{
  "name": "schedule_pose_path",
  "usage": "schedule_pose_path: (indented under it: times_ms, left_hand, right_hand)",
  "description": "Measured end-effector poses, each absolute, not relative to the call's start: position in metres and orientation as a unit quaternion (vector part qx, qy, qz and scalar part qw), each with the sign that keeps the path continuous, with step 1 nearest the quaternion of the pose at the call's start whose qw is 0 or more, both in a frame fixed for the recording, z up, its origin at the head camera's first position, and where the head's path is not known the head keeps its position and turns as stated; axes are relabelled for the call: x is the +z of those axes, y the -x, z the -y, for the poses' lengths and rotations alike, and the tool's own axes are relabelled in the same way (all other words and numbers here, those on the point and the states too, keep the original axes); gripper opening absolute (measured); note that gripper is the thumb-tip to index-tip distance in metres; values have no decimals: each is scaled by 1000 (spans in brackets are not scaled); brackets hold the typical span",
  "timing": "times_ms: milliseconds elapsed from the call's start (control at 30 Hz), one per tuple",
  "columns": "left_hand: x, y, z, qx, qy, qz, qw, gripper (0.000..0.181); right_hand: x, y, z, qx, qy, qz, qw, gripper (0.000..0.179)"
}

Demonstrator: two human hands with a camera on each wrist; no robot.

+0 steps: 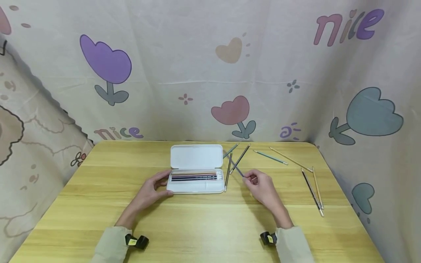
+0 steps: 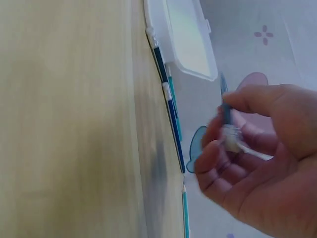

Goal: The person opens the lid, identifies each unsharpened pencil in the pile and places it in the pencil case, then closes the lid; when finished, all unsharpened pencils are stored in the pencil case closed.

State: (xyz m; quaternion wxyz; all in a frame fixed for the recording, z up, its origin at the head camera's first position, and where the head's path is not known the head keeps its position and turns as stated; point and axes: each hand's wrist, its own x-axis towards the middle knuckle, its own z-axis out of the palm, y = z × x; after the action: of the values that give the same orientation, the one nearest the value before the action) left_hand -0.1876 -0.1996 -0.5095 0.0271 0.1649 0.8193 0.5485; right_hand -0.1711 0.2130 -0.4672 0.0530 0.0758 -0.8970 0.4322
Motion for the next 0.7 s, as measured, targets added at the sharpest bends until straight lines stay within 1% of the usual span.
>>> schedule_pose_path:
  times_ms: [167,267,500,700]
  left_hand:
    - [-509,188,200,551,-168,-817,26,81]
    - [-508,188,200,549,-167,-818,28,81]
    - [-508,188,199,542,-161,-824,29,80]
    - [-507,187,198,548,-161,-820,29,80]
  right_hand:
    - [-470,174,-204,453,-92,883,89,5]
    - [-473,177,-197,455,-105,879,101,5]
    - [-480,187,-174,458,-134,872,108,8]
    - [-481,199,-152,464,-148,868,96,6]
